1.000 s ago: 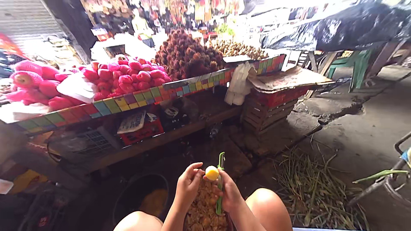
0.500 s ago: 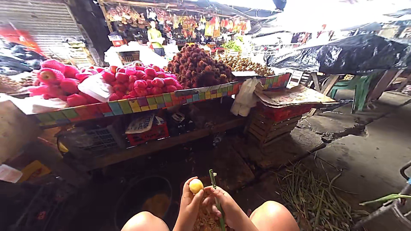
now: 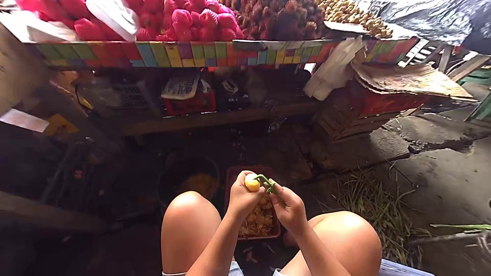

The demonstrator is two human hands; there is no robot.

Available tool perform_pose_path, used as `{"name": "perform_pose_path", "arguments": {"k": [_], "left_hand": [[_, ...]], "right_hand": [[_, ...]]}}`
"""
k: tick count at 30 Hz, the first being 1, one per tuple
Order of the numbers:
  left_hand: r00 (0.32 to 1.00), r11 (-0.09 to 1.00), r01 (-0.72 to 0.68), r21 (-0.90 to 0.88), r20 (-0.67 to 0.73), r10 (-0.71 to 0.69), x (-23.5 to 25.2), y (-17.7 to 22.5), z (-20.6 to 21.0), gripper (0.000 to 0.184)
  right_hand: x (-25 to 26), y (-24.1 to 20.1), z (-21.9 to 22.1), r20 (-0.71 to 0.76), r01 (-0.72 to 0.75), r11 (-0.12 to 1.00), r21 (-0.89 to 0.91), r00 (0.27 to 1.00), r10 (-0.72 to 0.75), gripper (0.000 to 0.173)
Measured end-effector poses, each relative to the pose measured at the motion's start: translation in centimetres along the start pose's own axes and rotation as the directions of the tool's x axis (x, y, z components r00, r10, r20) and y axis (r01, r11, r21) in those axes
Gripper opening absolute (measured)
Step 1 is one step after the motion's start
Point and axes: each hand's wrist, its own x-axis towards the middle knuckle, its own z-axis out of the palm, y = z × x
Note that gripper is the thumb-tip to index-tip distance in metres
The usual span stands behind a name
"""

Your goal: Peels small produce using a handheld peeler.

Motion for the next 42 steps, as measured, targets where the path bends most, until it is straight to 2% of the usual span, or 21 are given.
{"name": "perform_pose_path", "arguments": {"k": [4, 7, 9, 12, 14, 17, 18, 22, 25, 27, 31, 33, 35, 37, 40, 42], "left_hand": [[1.0, 0.997, 0.02, 0.08, -0.014, -0.019, 0.2, 0.2, -0.2, 0.042], [0.999, 1.0, 0.027, -0.005, -0.016, -0.027, 0.4, -0.2, -0.3, 0.038], [0.999, 0.998, 0.032, -0.058, 0.005, -0.032, 0.3, -0.3, -0.4, 0.038], [0.998, 0.993, 0.049, -0.11, 0.046, -0.044, -0.1, -0.2, -0.7, 0.039], [0.997, 0.993, 0.059, -0.1, 0.048, -0.055, 0.0, -0.2, -0.8, 0.041], [0.997, 0.994, 0.081, -0.067, 0.019, -0.08, 0.0, -0.5, -0.6, 0.037], [0.996, 0.995, 0.086, -0.06, 0.024, -0.084, 0.1, -0.4, -0.7, 0.035], [0.994, 0.994, 0.091, -0.066, 0.071, -0.087, -0.2, 0.0, -1.0, 0.043], [0.991, 0.993, 0.112, -0.041, 0.078, -0.109, 0.0, 0.0, -1.0, 0.042], [0.989, 0.992, 0.126, 0.01, 0.072, -0.126, 0.1, -0.1, -0.9, 0.035], [0.99, 0.997, 0.083, -0.003, 0.117, -0.082, -0.2, -0.2, -1.3, 0.042], [0.989, 0.997, 0.075, 0.026, 0.129, -0.078, 0.0, -0.1, -1.4, 0.042], [0.986, 0.987, 0.115, 0.115, 0.109, -0.128, 0.1, -0.2, -1.3, 0.045], [0.983, 0.962, 0.123, 0.246, 0.104, -0.152, 0.2, 0.0, -1.3, 0.042], [0.986, 0.954, 0.017, 0.299, 0.153, -0.065, -0.3, -0.3, -1.7, 0.044], [0.988, 0.971, -0.016, 0.24, 0.152, -0.021, -0.3, -0.3, -1.6, 0.042]], "right_hand": [[0.5, -0.3, 0.1, 0.032, 0.105, 0.991, -0.077, 0.994, -0.103, 0.032], [0.8, -0.4, 0.1, 0.062, 0.125, 0.988, -0.095, 0.991, -0.119, 0.032], [1.1, 0.0, -0.1, 0.057, 0.096, 0.983, -0.158, 0.994, -0.088, 0.032], [1.7, 1.4, -0.7, -0.007, -0.063, 0.967, -0.249, 0.998, 0.063, 0.031], [1.9, 1.1, -0.7, -0.023, -0.034, 0.984, -0.173, 0.999, 0.03, 0.031], [1.7, -0.6, -0.1, 0.058, 0.099, 0.993, -0.061, 0.994, -0.096, 0.03], [1.7, -0.6, 0.0, 0.077, 0.11, 0.991, -0.08, 0.992, -0.104, 0.031], [1.9, 1.5, -0.7, 0.06, 0.003, 0.973, -0.233, 0.998, 0.012, 0.03], [1.8, 0.3, -0.6, 0.07, 0.068, 0.995, -0.079, 0.996, -0.062, 0.029], [1.7, -0.3, -0.3, 0.107, 0.116, 0.992, -0.058, 0.988, -0.109, 0.029], [2.1, 1.9, -1.2, 0.104, -0.018, 0.956, -0.293, 0.993, 0.05, 0.031], [2.2, 1.7, -1.4, 0.081, -0.027, 0.976, -0.216, 0.996, 0.045, 0.03], [2.1, 0.5, -1.0, 0.093, 0.043, 0.993, -0.106, 0.995, -0.033, 0.029], [2.0, -0.1, -0.6, 0.13, 0.08, 0.99, -0.117, 0.989, -0.065, 0.029], [2.3, 1.1, -1.0, 0.15, -0.065, 0.953, -0.297, 0.982, 0.113, 0.031], [2.5, 1.7, -1.3, 0.116, -0.111, 0.962, -0.25, 0.983, 0.143, 0.031]]}}
